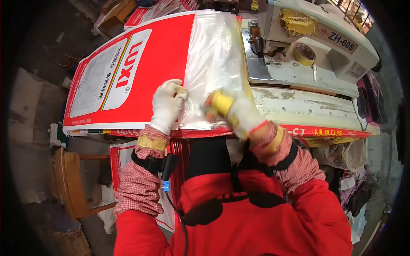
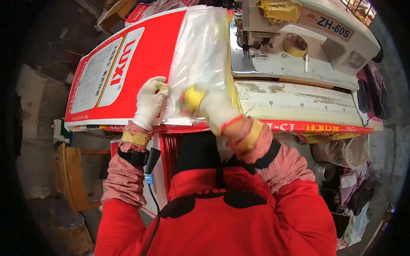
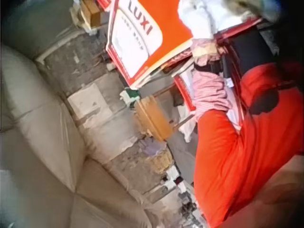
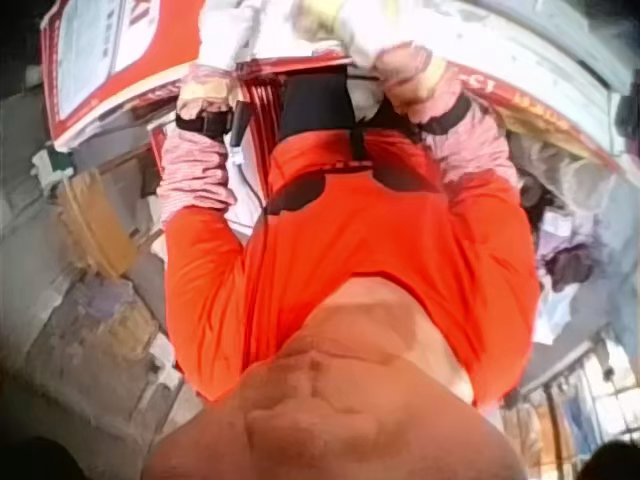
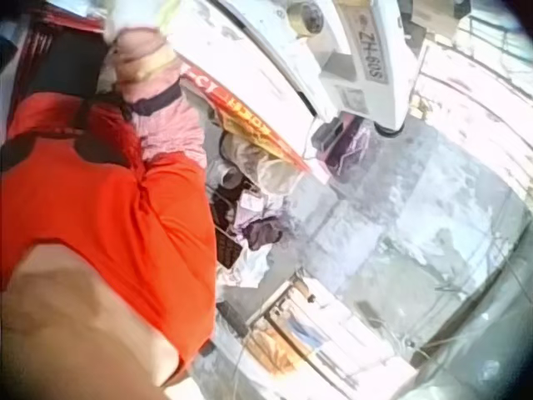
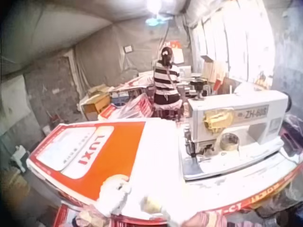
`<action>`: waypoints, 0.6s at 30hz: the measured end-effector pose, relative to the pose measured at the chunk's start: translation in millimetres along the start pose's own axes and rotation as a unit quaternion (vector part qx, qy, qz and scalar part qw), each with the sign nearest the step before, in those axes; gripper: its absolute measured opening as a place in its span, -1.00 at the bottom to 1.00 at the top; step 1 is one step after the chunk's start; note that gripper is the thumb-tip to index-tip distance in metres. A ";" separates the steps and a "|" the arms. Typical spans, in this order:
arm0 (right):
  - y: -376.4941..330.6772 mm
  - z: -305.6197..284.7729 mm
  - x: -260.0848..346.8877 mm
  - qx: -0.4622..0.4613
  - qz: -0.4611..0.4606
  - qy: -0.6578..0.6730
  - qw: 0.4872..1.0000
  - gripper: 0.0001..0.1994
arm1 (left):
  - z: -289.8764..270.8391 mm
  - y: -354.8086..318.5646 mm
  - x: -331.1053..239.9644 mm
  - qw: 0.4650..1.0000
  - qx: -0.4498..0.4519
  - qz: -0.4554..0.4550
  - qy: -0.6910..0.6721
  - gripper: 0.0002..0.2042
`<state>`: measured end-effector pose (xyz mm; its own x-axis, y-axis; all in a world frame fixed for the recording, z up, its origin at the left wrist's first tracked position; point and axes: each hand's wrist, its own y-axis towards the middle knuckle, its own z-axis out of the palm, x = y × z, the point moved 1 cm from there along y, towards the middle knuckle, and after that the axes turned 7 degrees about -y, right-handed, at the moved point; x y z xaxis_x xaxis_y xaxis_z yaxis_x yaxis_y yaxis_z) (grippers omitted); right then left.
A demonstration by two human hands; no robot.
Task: The recorder is folding and sealing large plastic fertilizer bags using a sewing machine.
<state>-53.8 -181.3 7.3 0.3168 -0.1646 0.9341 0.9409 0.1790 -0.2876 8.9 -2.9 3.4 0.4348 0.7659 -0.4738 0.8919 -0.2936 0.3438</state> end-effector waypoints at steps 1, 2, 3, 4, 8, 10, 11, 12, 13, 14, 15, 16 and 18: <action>11.3 0.5 8.5 -0.052 -0.037 0.167 0.984 -0.82 | -5.9 2.1 6.2 0.990 0.007 -0.078 -0.116 -0.80; 22.4 4.5 18.0 -0.100 -0.041 0.154 0.982 -0.82 | -10.8 3.9 11.9 0.961 0.013 -0.154 -0.230 -0.81; 18.4 -12.1 22.4 -0.069 -0.034 0.082 0.994 -0.82 | -1.3 -9.0 -1.3 0.956 0.006 -0.174 -0.236 -0.81; 37.1 -14.7 22.3 -0.068 -0.015 0.045 0.997 -0.79 | -3.1 -4.6 -1.2 0.955 0.008 -0.178 -0.238 -0.81; 109.8 -18.1 7.4 -0.065 -0.005 -0.218 0.974 -0.65 | -10.0 6.6 -8.8 0.952 0.014 -0.191 -0.237 -0.78; 108.3 -11.8 12.2 -0.043 -0.023 -0.246 0.968 -0.61 | -9.1 4.5 1.6 0.958 0.010 -0.176 -0.225 -0.77; 107.4 -8.2 14.2 -0.024 -0.041 -0.276 0.960 -0.57 | -8.7 3.9 6.3 0.963 0.007 -0.160 -0.216 -0.77; 110.0 -7.0 11.7 -0.025 -0.041 -0.277 0.960 -0.57 | -8.4 5.7 4.4 0.963 0.008 -0.159 -0.217 -0.77; 113.6 -4.3 8.4 -0.036 -0.073 -0.276 0.958 -0.59 | -7.4 7.9 0.8 0.976 -0.004 -0.109 -0.189 -0.77; 116.4 -2.1 5.7 -0.046 -0.105 -0.276 0.954 -0.60 | -7.0 9.9 -3.2 0.985 -0.016 -0.057 -0.160 -0.77; 117.8 0.8 4.6 -0.046 -0.105 -0.279 0.954 -0.60 | -8.7 11.4 -7.1 0.985 -0.017 -0.058 -0.161 -0.77; 118.4 3.8 3.7 -0.050 -0.123 -0.280 0.951 -0.60 | -10.9 12.6 -10.8 0.965 0.011 -0.116 -0.234 -0.77; 89.0 18.1 26.4 -0.052 -0.087 -0.350 0.931 -0.62 | -28.7 11.6 -5.4 0.945 0.018 -0.141 -0.294 -0.76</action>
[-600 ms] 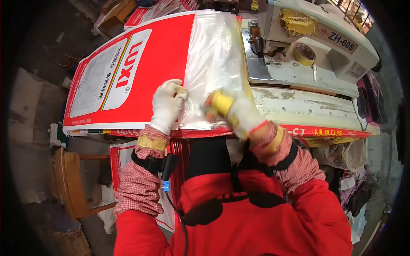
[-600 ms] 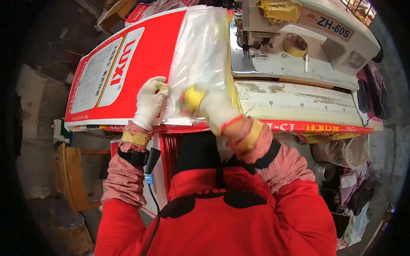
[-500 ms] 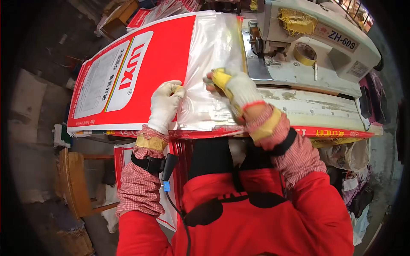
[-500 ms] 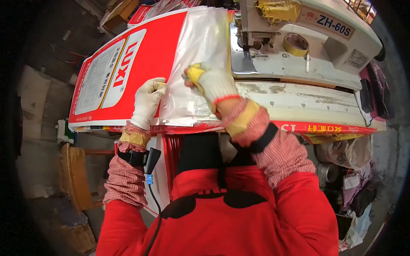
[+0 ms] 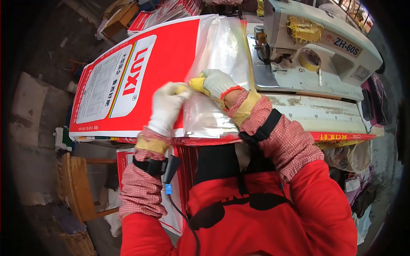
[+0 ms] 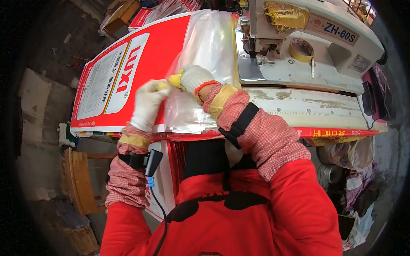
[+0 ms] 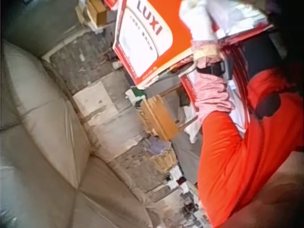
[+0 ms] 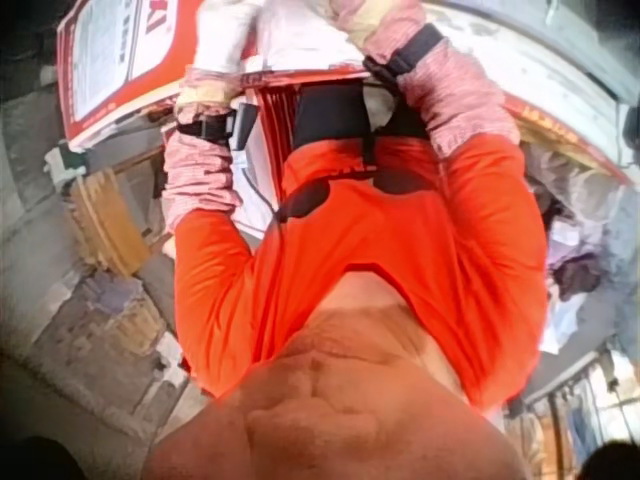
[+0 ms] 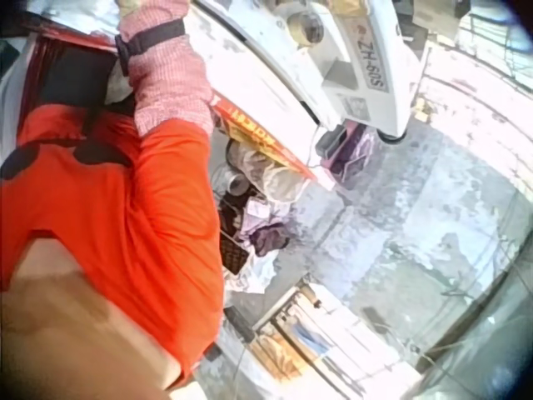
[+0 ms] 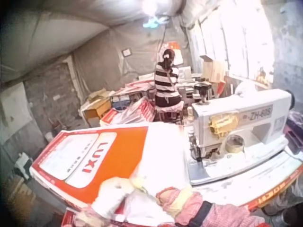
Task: The recorder is folding and sealing large plastic fertilizer bags using a sewing machine.
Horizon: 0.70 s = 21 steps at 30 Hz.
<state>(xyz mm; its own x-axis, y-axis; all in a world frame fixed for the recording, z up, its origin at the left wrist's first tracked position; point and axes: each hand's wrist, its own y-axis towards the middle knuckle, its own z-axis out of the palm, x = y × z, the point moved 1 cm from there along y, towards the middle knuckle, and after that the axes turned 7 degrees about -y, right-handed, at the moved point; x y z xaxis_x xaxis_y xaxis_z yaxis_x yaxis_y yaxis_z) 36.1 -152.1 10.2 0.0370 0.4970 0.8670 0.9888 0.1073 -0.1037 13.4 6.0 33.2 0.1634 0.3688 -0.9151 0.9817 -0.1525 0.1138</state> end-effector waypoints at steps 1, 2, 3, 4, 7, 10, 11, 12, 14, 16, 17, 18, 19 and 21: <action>-2.1 -10.3 -3.4 -0.009 0.004 -0.004 1.000 -0.62 | -13.0 6.3 -3.1 0.999 -0.036 0.022 0.028 -0.78; -4.3 -17.0 -5.4 0.003 -0.031 -0.158 0.987 -0.68 | -33.7 8.8 -6.7 0.997 -0.048 0.011 -0.061 -0.80; -5.7 -17.3 -4.3 0.019 -0.071 -0.307 0.949 -0.73 | -65.3 10.0 -1.1 0.989 -0.097 0.044 -0.098 -0.84; -6.1 -16.8 -11.6 0.025 -0.064 -0.336 0.939 -0.85 | -73.5 13.0 -5.6 0.980 -0.116 0.034 -0.159 -0.86; -7.2 9.0 7.1 -0.283 -0.259 -0.410 0.828 -0.87 | -65.2 1.6 -30.2 0.988 -0.116 0.070 -0.068 -0.91; -30.7 61.7 38.4 0.035 -0.348 -0.263 0.899 -0.80 | -57.1 -12.0 -42.7 0.992 -0.092 0.069 -0.053 -0.93; -62.2 52.3 65.3 0.251 -0.431 -0.360 0.789 -0.72 | -64.7 -24.4 -47.2 0.991 -0.098 0.064 -0.069 -0.93; -66.0 78.0 52.5 0.241 -0.509 -0.371 0.738 -0.69 | -64.1 -37.4 -58.4 0.993 -0.085 0.056 -0.067 -0.93; -76.8 52.7 70.5 0.433 -0.462 -0.133 0.763 -0.74 | -72.6 -68.7 -59.3 0.995 -0.074 0.035 -0.054 -0.93; -57.7 53.9 58.0 0.416 -0.458 0.022 0.785 -0.76 | -76.7 -94.4 -69.8 0.998 -0.063 -0.007 -0.006 -0.92; -33.8 62.4 49.1 0.348 -0.503 -0.017 0.791 -0.78 | -81.1 -107.5 -76.8 0.996 -0.067 -0.041 0.031 -0.91; -22.9 56.5 45.6 0.356 -0.366 0.088 0.855 -0.82 | -88.9 -122.3 -75.1 0.999 -0.042 -0.025 0.019 -0.92; 1.0 55.6 31.2 0.222 -0.312 0.139 0.913 -0.82 | -93.1 -132.2 -72.0 1.000 -0.013 -0.005 0.004 -0.92; 122.1 55.5 -51.4 -0.154 -0.186 0.144 0.960 -0.78 | -79.6 -134.3 -80.5 0.978 0.173 -0.001 0.116 -0.92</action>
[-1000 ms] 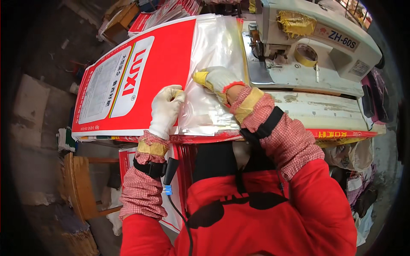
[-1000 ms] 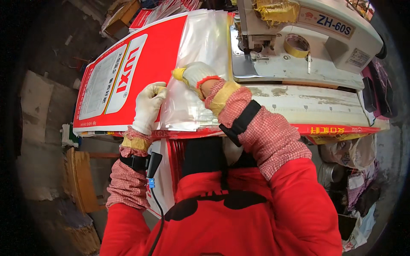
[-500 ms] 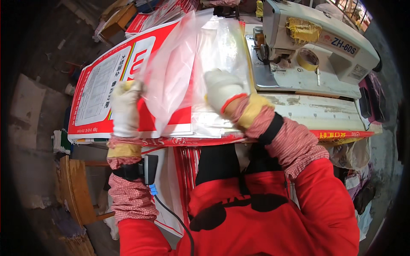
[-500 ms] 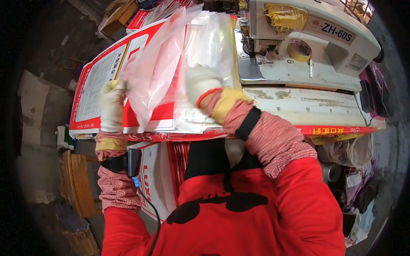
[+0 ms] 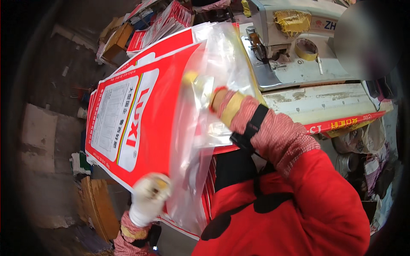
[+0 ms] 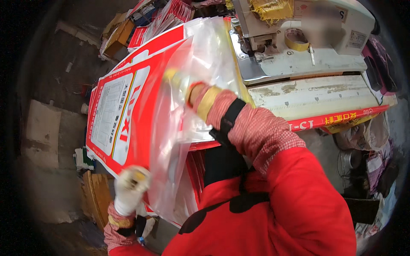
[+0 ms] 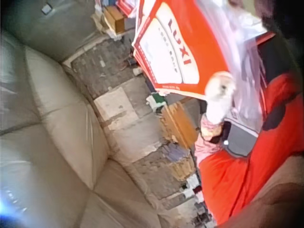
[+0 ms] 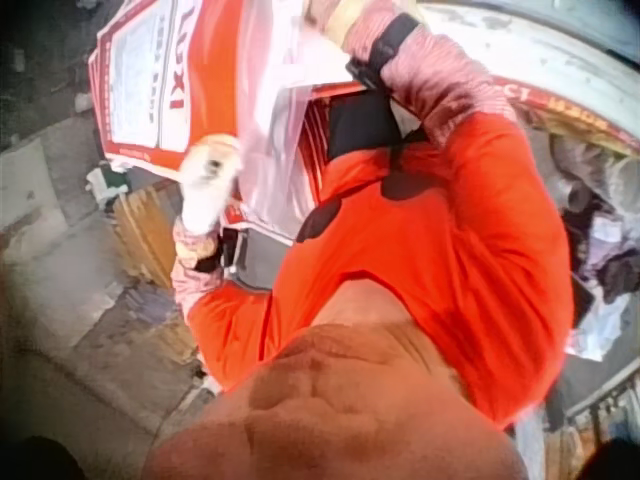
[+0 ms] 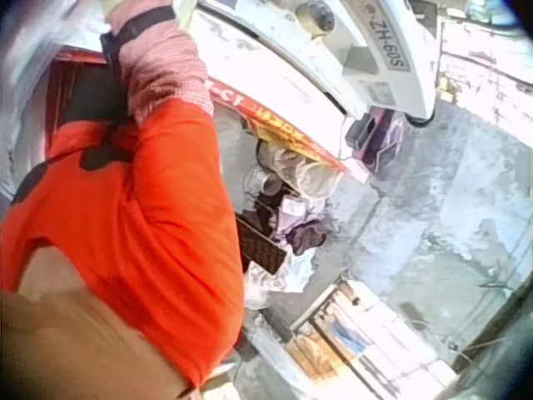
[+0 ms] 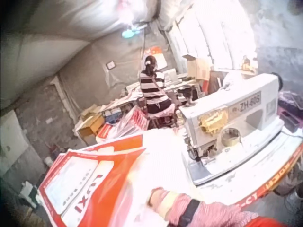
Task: The recorder is folding and sealing large plastic fertilizer bags using a sewing machine.
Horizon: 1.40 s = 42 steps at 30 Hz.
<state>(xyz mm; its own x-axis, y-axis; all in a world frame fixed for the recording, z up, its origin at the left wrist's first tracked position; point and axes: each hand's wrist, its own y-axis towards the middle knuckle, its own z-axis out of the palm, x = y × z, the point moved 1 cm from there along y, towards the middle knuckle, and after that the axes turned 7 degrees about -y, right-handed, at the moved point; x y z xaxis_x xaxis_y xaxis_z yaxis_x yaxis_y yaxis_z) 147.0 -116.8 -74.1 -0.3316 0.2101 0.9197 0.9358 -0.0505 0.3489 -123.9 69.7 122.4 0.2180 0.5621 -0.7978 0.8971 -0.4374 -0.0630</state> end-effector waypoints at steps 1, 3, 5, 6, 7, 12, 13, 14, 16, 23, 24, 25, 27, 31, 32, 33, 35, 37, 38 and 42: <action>-1.5 21.6 -2.1 0.013 0.001 0.012 1.000 -0.78 | 3.1 -14.1 11.1 0.996 0.081 0.002 0.030 -0.92; -3.4 27.8 7.4 -0.007 0.026 0.170 0.985 -0.78 | 12.4 -37.6 38.7 0.967 0.247 -0.053 0.032 -0.91; -6.6 14.1 19.5 -0.041 0.049 0.319 0.946 -0.77 | 14.3 -37.5 41.1 0.923 0.329 -0.195 -0.042 -0.87; -11.3 2.9 28.2 -0.061 0.058 0.388 0.918 -0.76 | 10.3 -22.7 30.9 0.922 0.336 -0.191 -0.036 -0.87; -16.0 -7.6 40.0 -0.078 0.064 0.458 0.883 -0.74 | 5.7 1.8 18.4 0.905 0.401 -0.144 0.009 -0.88; -72.8 -35.3 122.2 0.104 0.166 0.412 0.890 -0.29 | -1.4 151.0 -60.9 0.899 0.091 0.222 0.366 -0.74; -70.2 -30.3 108.9 -0.003 -0.049 0.182 0.982 -0.32 | 7.1 182.0 -80.5 0.860 0.024 0.293 0.417 -0.66; -68.3 -20.7 98.2 -0.106 -0.254 -0.071 0.959 -0.34 | 19.4 211.9 -90.8 0.764 -0.061 0.431 0.476 -0.61; -79.3 -59.0 166.3 0.104 -0.030 -0.003 0.994 -0.41 | 15.0 242.7 -74.0 0.731 -0.101 0.421 0.528 -0.62; -97.3 -35.5 126.4 0.258 -0.067 0.032 0.963 -0.30 | 45.9 265.6 -24.6 0.708 0.213 0.248 0.626 -0.93; -98.0 -34.7 127.9 0.261 -0.068 0.038 0.962 -0.30 | 38.9 268.6 -18.3 0.664 0.148 0.205 0.704 -0.95; -97.4 -41.0 127.5 0.259 -0.027 0.030 0.965 -0.31 | 43.5 269.9 -40.9 0.691 0.051 0.201 0.692 -0.93; -93.0 -51.3 133.3 0.269 0.008 -0.033 0.963 -0.35 | 38.6 289.6 -51.9 0.631 -0.060 0.252 0.731 -0.89; -79.2 -53.9 140.1 0.375 0.039 -0.124 0.918 -0.37 | 40.5 310.9 -27.8 0.673 -0.093 0.125 0.723 -0.85; -81.4 -49.7 140.6 0.374 0.037 -0.127 0.918 -0.37 | 30.3 331.9 -3.7 0.696 -0.124 0.061 0.705 -0.82; -85.9 -44.4 143.9 0.308 0.001 -0.078 0.948 -0.46 | 19.2 332.8 -12.3 0.692 -0.102 0.065 0.712 -0.82; -80.9 -28.3 126.9 0.320 -0.110 -0.234 0.912 -0.60 | 15.7 344.0 -55.3 0.673 -0.090 0.101 0.727 -0.83; -100.0 -2.4 128.1 0.319 -0.123 -0.188 0.921 -0.62 | -0.1 351.7 -115.1 0.650 -0.132 0.113 0.740 -0.84; -115.5 11.7 142.1 0.324 -0.148 -0.141 0.924 -0.64 | -19.0 353.7 -144.4 0.627 -0.136 0.107 0.759 -0.84; -182.1 -41.3 158.3 0.353 -0.190 -0.006 0.916 -0.66 | -35.5 365.5 -224.0 0.660 -0.165 0.105 0.726 -0.77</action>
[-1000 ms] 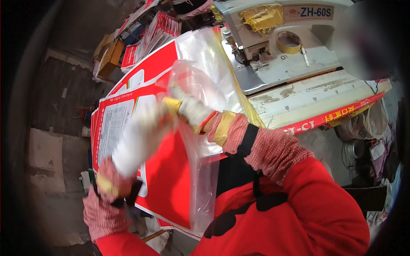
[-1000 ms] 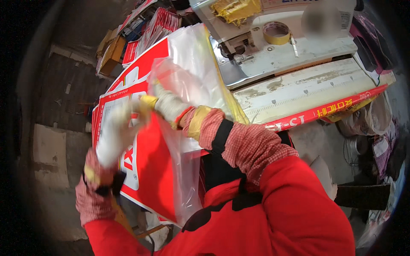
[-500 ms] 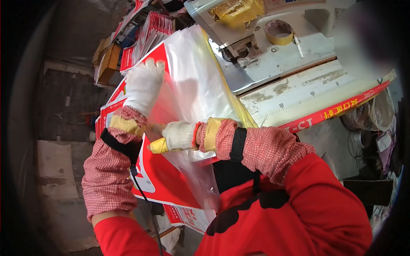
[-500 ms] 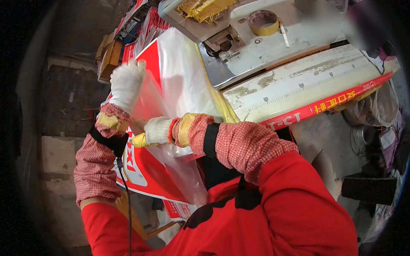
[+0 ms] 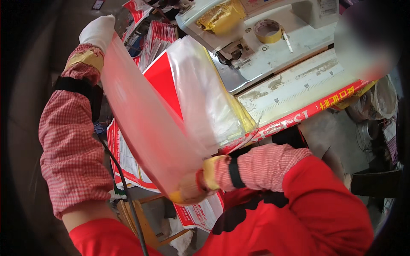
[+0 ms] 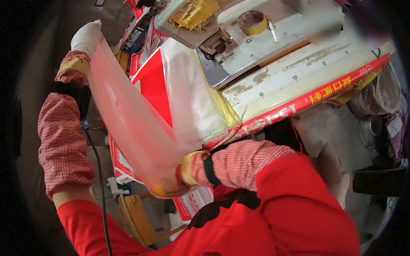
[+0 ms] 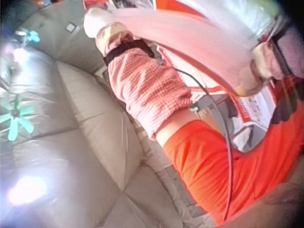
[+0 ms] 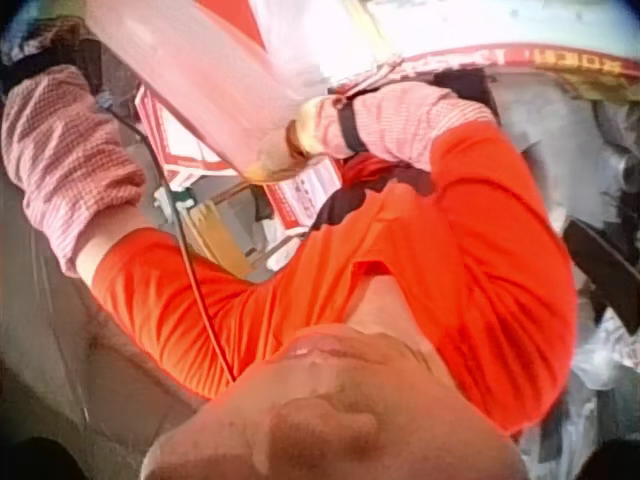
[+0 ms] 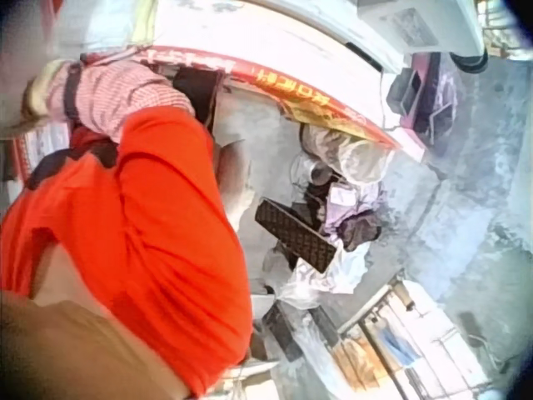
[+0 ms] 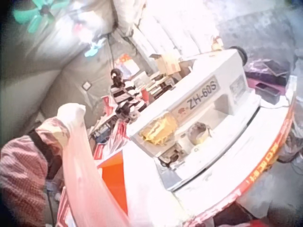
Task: The recorder is folding and sealing large plastic fertilizer bags using a sewing machine.
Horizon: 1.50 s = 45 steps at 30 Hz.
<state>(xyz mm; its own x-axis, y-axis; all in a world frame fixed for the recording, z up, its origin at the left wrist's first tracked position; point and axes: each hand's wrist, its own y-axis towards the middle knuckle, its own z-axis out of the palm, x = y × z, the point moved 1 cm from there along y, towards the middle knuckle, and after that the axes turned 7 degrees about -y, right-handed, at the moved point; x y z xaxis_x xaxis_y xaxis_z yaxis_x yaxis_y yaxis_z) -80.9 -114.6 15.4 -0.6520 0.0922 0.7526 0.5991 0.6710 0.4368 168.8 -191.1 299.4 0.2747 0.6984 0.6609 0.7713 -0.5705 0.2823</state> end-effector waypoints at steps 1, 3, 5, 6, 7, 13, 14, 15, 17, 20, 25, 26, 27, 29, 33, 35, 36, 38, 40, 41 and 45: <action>-14.6 4.0 -18.1 0.010 -0.033 0.015 0.999 -0.68 | -14.0 -10.6 -31.9 0.999 -0.039 0.018 -0.018 -0.70; -34.4 14.9 -32.4 0.053 -0.120 0.034 0.991 -0.72 | -20.7 -10.9 -24.0 0.999 -0.015 0.032 -0.004 -0.69; -62.4 5.0 -36.5 0.071 -0.156 0.041 0.984 -0.74 | -14.0 -13.7 -13.2 0.998 0.000 0.060 0.010 -0.65; -79.1 -19.0 -31.5 0.038 -0.029 0.019 0.999 -0.75 | -10.5 -18.6 -10.4 0.998 -0.002 0.062 0.008 -0.65; -95.2 -44.2 -27.0 0.004 0.098 -0.003 0.995 -0.77 | -6.2 -22.8 -7.2 0.999 0.016 0.031 -0.024 -0.63; -130.7 -97.1 -42.9 -0.464 0.248 0.446 0.724 -0.60 | -12.0 -40.4 -36.4 0.996 0.054 -0.018 -0.073 -0.59; -134.6 -102.0 -47.7 -0.572 0.260 0.213 0.748 -0.60 | -10.8 -39.5 -37.2 0.997 0.054 -0.003 -0.055 -0.58; -135.7 -109.1 -40.9 -0.640 0.256 -0.035 0.724 -0.60 | -9.2 -37.6 -38.4 0.997 0.056 -0.002 -0.055 -0.58; -140.8 -117.7 -29.0 -0.518 0.355 -0.085 0.774 -0.59 | -4.5 -34.2 -40.1 0.996 0.063 -0.001 -0.059 -0.57; -139.0 -126.7 -14.5 -0.339 0.417 -0.034 0.843 -0.56 | -1.0 -32.8 -50.0 0.997 0.049 0.003 -0.064 -0.56; -120.5 -106.1 19.2 -0.347 0.402 0.095 0.842 -0.53 | 12.8 -28.0 -48.0 0.991 0.079 -0.015 -0.111 -0.54; -120.2 -104.9 16.3 -0.287 0.456 0.149 0.829 -0.56 | 16.5 -27.1 -49.8 0.989 0.080 -0.014 -0.122 -0.53; -122.7 -99.3 -9.1 -0.255 0.432 0.173 0.847 -0.61 | 16.9 -24.3 -57.1 0.989 0.080 -0.009 -0.125 -0.53; -121.8 -101.7 -14.8 -0.253 0.443 0.063 0.858 -0.61 | 21.6 -24.1 -59.6 0.986 0.055 0.003 -0.159 -0.56; -97.6 -106.4 9.7 -0.243 0.368 -0.080 0.894 -0.67 | 65.8 12.8 30.2 0.904 0.122 -0.056 -0.405 -0.73; -88.4 -103.5 -4.9 -0.320 0.297 -0.136 0.889 -0.74 | 53.8 31.4 -15.0 0.966 0.115 -0.007 -0.233 -0.75; -80.2 -96.9 -7.6 -0.360 0.290 -0.077 0.884 -0.76 | 48.3 34.8 -31.2 0.994 0.095 0.024 -0.041 -0.76; -48.0 -50.0 -44.4 -0.432 0.232 -0.260 0.832 -0.76 | 87.1 30.9 -57.2 0.999 -0.023 -0.037 -0.015 -0.77; -61.7 -93.0 26.3 -0.289 0.416 -0.050 0.861 -0.80 | 118.2 -4.0 -111.7 0.986 -0.108 0.063 -0.112 -0.71; -75.0 -75.0 25.6 -0.328 0.363 -0.081 0.868 -0.79 | 153.3 -13.1 -127.6 0.983 -0.080 0.028 -0.160 -0.73; -190.3 -73.0 25.4 -0.339 0.420 0.140 0.830 -0.83 | 191.6 -64.0 -189.2 0.904 -0.327 0.240 -0.136 -0.91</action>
<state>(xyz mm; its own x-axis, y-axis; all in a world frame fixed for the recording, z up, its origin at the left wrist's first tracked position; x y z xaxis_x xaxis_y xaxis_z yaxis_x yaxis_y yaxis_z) -177.5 -293.7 -12.6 0.2049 0.0797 0.9755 0.9734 -0.1213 -0.1946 177.4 -203.9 23.1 0.6877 0.3328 0.6452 0.0466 -0.9071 0.4183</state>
